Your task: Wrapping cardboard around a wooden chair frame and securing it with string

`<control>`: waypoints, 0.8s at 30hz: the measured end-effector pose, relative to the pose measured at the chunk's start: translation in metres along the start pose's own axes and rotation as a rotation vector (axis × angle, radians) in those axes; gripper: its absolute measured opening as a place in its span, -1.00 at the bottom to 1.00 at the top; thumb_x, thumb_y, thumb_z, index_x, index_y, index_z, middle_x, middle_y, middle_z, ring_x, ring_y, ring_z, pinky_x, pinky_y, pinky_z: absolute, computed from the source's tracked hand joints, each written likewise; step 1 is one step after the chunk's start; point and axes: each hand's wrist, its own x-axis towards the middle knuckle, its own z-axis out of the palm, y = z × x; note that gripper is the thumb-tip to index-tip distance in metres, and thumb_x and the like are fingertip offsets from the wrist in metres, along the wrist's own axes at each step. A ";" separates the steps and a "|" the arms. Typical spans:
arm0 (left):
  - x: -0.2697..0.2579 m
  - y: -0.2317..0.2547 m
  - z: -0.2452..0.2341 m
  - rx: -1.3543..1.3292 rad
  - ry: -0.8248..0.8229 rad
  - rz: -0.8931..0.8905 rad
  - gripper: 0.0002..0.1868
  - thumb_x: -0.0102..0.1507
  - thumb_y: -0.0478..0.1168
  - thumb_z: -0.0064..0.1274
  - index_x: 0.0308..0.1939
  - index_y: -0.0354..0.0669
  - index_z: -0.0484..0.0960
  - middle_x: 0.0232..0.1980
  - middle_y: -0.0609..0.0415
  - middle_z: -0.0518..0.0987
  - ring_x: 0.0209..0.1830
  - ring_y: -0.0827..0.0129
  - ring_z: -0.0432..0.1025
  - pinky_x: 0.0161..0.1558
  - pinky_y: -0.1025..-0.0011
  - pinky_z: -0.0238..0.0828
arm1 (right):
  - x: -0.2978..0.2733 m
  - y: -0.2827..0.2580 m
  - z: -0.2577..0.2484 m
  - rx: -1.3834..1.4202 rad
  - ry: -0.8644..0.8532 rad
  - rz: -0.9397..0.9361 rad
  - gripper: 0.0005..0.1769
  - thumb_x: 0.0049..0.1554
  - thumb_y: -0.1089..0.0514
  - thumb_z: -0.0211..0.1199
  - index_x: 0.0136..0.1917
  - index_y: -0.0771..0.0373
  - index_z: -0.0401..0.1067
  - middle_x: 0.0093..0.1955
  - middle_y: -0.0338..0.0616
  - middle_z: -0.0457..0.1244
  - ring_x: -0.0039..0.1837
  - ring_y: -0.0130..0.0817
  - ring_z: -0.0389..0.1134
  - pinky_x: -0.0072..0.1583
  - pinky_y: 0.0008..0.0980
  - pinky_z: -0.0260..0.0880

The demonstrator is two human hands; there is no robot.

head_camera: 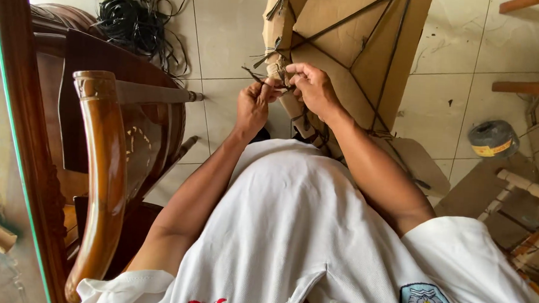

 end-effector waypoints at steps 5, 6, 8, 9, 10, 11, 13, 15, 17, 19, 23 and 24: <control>0.011 0.016 -0.011 0.172 -0.059 0.042 -0.59 0.43 0.07 0.04 -0.32 -0.14 0.73 -0.43 -0.02 0.67 -0.36 0.42 0.54 -0.18 0.35 0.56 | -0.008 0.004 0.016 -0.304 0.077 -0.336 -0.66 0.06 0.26 0.41 0.13 0.21 0.49 -0.13 0.01 0.33 -0.11 -0.08 0.44 -0.08 -0.17 0.49; 0.014 0.020 -0.010 0.249 -0.060 0.051 -0.62 0.41 0.09 0.05 -0.37 -0.01 0.72 -0.49 0.11 0.65 -0.41 0.56 0.48 -0.23 0.41 0.53 | -0.009 -0.003 0.017 -0.421 0.095 -0.429 -0.72 0.03 0.30 0.46 0.03 0.23 0.51 -0.14 0.09 0.30 -0.06 0.16 0.44 -0.02 -0.03 0.47; 0.015 0.023 -0.005 0.172 -0.070 0.056 -0.70 0.41 0.05 0.09 -0.15 -0.06 0.72 -0.32 0.02 0.69 -0.28 0.50 0.52 -0.15 0.35 0.56 | -0.004 -0.001 0.012 -0.451 0.091 -0.441 -0.84 0.11 0.22 0.43 -0.02 0.19 0.51 -0.18 0.03 0.30 -0.08 0.12 0.44 -0.03 -0.07 0.46; 0.015 0.024 -0.005 0.108 -0.084 0.057 -0.68 0.41 0.02 0.13 0.06 -0.10 0.72 -0.15 -0.06 0.74 -0.14 0.44 0.56 -0.06 0.29 0.60 | -0.001 0.002 0.013 -0.470 0.092 -0.450 -0.91 0.20 0.14 0.40 -0.07 0.14 0.52 -0.22 -0.03 0.30 -0.10 0.08 0.44 -0.03 -0.11 0.45; 0.014 0.013 -0.007 0.108 -0.076 0.057 -0.68 0.41 0.02 0.13 0.06 -0.10 0.72 -0.15 -0.06 0.74 -0.14 0.44 0.56 -0.06 0.29 0.60 | 0.001 0.010 0.011 -0.469 0.085 -0.454 -0.91 0.20 0.14 0.40 -0.07 0.14 0.52 -0.22 -0.03 0.30 -0.10 0.08 0.44 -0.03 -0.11 0.45; 0.017 0.004 -0.009 0.073 -0.072 0.028 -0.62 0.41 0.02 0.15 0.18 -0.14 0.62 -0.02 -0.17 0.68 -0.06 0.28 0.58 0.01 0.22 0.59 | 0.006 0.016 0.008 -0.354 0.079 -0.302 -0.85 0.26 0.06 0.33 -0.11 0.14 0.52 -0.30 -0.07 0.34 -0.20 -0.17 0.46 -0.14 -0.32 0.46; 0.023 -0.014 -0.013 0.039 -0.068 -0.001 -0.52 0.41 0.02 0.17 0.30 -0.18 0.52 0.11 -0.27 0.63 0.01 0.11 0.60 0.09 0.14 0.58 | 0.011 0.021 0.004 -0.237 0.071 -0.151 -0.73 0.33 -0.01 0.25 -0.16 0.13 0.51 -0.38 -0.11 0.38 -0.31 -0.42 0.47 -0.24 -0.53 0.46; 0.023 -0.033 -0.017 0.316 -0.072 -0.068 -0.64 0.24 -0.10 0.28 0.12 0.10 0.68 -0.10 0.15 0.70 -0.18 0.43 0.65 -0.09 0.41 0.62 | 0.006 0.023 0.001 0.024 0.064 -0.097 -0.73 0.33 0.08 0.20 -0.13 0.30 0.46 -0.24 0.13 0.39 -0.19 -0.32 0.51 -0.15 -0.45 0.57; 0.022 -0.043 -0.007 0.365 -0.067 -0.035 -0.63 0.22 -0.09 0.32 0.10 0.11 0.68 -0.14 0.17 0.68 -0.24 0.45 0.63 -0.14 0.43 0.60 | 0.006 0.025 0.000 0.045 0.057 -0.111 -0.73 0.33 0.08 0.21 -0.12 0.31 0.45 -0.24 0.10 0.38 -0.19 -0.35 0.50 -0.15 -0.45 0.58; 0.015 -0.024 0.002 0.416 -0.065 0.007 -0.62 0.20 -0.09 0.35 0.09 0.11 0.69 -0.19 0.20 0.66 -0.30 0.47 0.60 -0.18 0.45 0.59 | 0.008 0.026 -0.002 0.067 0.055 -0.132 -0.73 0.33 0.09 0.22 -0.12 0.33 0.45 -0.24 0.06 0.37 -0.19 -0.37 0.49 -0.15 -0.45 0.58; 0.005 0.010 0.014 0.650 -0.100 0.164 -0.44 0.18 -0.17 0.30 0.23 0.09 0.48 -0.11 -0.02 0.58 -0.17 -0.05 0.60 -0.09 0.01 0.56 | 0.012 0.033 -0.009 0.053 0.036 -0.129 -0.70 0.31 0.00 0.31 -0.13 0.26 0.48 -0.31 -0.07 0.32 -0.23 -0.45 0.43 -0.18 -0.47 0.58; 0.008 0.004 0.014 0.730 -0.105 0.174 -0.49 0.16 -0.15 0.30 0.17 0.08 0.49 -0.10 -0.03 0.56 -0.13 -0.14 0.58 -0.07 -0.05 0.55 | 0.015 0.036 -0.010 0.048 0.022 -0.121 -0.71 0.31 -0.02 0.32 -0.12 0.23 0.49 -0.31 -0.10 0.32 -0.23 -0.49 0.41 -0.17 -0.47 0.58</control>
